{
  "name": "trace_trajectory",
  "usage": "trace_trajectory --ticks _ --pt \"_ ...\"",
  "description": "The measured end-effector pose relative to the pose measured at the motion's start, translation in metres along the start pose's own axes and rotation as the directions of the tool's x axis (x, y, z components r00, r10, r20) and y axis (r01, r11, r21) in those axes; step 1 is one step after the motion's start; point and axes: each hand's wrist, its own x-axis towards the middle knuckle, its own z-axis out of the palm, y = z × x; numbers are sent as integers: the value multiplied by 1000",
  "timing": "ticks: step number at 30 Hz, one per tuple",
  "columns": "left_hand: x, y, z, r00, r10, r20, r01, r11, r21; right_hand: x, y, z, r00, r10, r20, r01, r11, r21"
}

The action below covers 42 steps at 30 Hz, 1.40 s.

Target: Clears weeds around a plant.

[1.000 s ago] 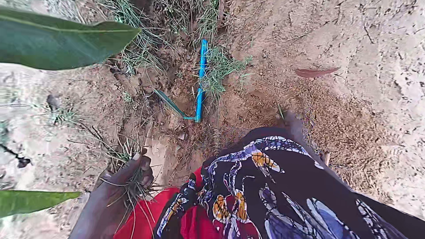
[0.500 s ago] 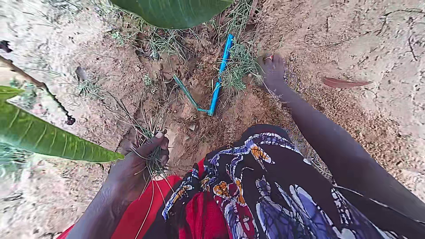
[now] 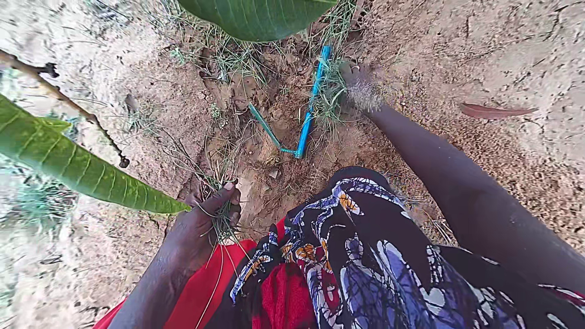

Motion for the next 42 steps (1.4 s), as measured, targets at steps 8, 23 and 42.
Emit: trace_trajectory --ticks 8,23,42 --pt "-6 4 -5 1000 16 1 -16 1000 -14 33 -8 -22 980 17 198 -24 999 34" --pt "-2 1 -3 1000 9 14 -10 1000 20 40 -13 -20 906 -89 414 268 877 -399" --pt "-6 1 5 999 21 49 -23 999 36 28 -7 -13 868 -270 416 404 871 -279"
